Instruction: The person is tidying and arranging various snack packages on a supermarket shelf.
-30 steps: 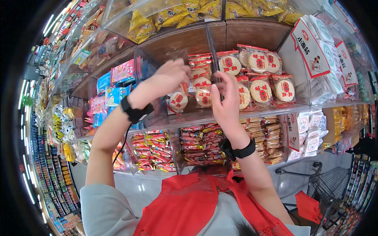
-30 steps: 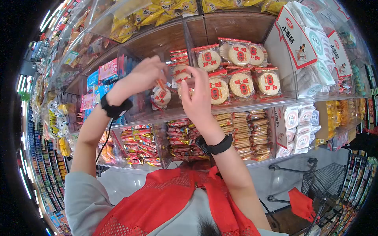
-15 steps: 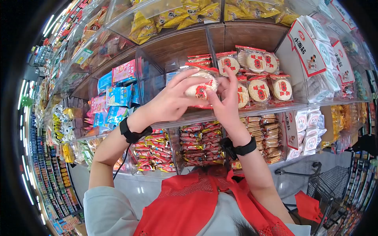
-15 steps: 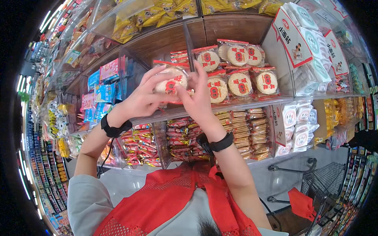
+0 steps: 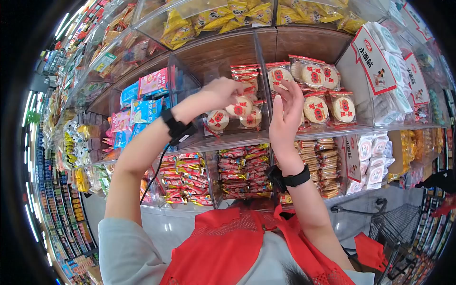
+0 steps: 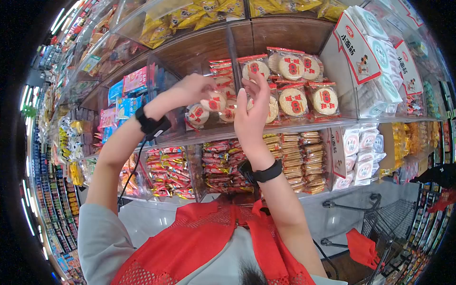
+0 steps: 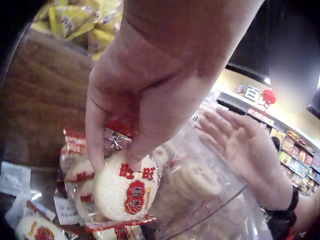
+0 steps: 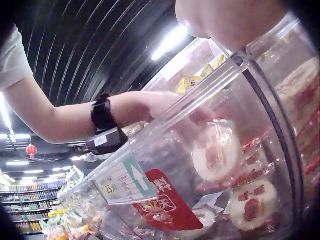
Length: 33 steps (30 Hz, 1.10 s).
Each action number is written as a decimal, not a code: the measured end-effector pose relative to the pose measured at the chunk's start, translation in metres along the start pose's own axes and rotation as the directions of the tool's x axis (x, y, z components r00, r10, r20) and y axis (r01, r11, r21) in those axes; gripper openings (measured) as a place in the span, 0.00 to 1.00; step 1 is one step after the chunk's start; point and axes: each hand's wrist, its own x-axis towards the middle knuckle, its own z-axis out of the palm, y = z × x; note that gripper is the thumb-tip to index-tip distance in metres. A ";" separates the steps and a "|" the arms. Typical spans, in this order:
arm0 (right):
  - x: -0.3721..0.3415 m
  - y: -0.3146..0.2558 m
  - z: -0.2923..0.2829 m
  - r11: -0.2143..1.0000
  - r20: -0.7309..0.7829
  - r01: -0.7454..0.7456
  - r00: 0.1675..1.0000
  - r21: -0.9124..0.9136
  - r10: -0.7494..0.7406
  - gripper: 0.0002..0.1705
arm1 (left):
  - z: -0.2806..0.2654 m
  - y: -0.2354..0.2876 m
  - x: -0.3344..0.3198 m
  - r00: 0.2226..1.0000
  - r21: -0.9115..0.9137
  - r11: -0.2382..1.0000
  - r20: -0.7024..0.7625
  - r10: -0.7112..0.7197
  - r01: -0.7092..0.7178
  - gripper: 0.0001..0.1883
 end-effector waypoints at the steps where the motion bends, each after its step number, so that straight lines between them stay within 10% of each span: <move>1: 0.001 0.001 0.000 0.999 0.009 -0.023 1.000 0.043 0.022 0.25 | 0.010 -0.001 0.007 0.985 -0.067 0.994 0.161 -0.069 0.081 0.16; 9: 0.001 -0.002 -0.001 0.999 0.026 -0.019 1.000 0.042 0.017 0.25 | 0.097 -0.013 0.031 0.923 0.009 1.000 0.386 0.005 -0.009 0.31; 11: 0.001 -0.001 -0.001 0.999 0.026 -0.024 0.999 0.047 0.023 0.25 | 0.100 -0.015 0.024 0.985 -0.087 0.983 0.046 0.164 -0.159 0.29; 17: 0.001 0.004 -0.001 0.999 0.041 -0.003 0.999 0.045 0.002 0.24 | 0.077 0.004 0.027 0.980 0.166 0.973 0.091 -0.178 0.161 0.31; 21: 0.000 0.006 -0.001 0.999 0.042 -0.007 0.999 0.041 0.006 0.23 | 0.078 0.009 0.022 0.994 0.385 0.923 -0.090 0.064 -0.024 0.42; 23: 0.000 0.006 -0.001 0.999 0.041 -0.008 0.999 0.044 0.006 0.23 | 0.090 0.012 0.021 0.924 0.319 0.918 -0.367 -0.110 0.236 0.53; 27: 0.000 0.003 -0.001 0.999 0.040 -0.035 0.999 0.031 0.034 0.22 | 0.119 -0.007 0.031 0.813 -0.095 0.891 -0.376 -0.446 0.445 0.64; 29: 0.000 0.002 0.000 0.999 0.039 -0.033 0.999 0.036 0.032 0.22 | 0.116 -0.008 0.039 0.628 -0.280 0.640 -0.144 -0.765 0.715 0.71; 33: 0.000 0.004 0.000 0.999 0.024 -0.034 0.999 0.034 0.033 0.21 | 0.109 -0.016 0.045 0.585 -0.427 0.490 0.120 -0.802 0.760 0.74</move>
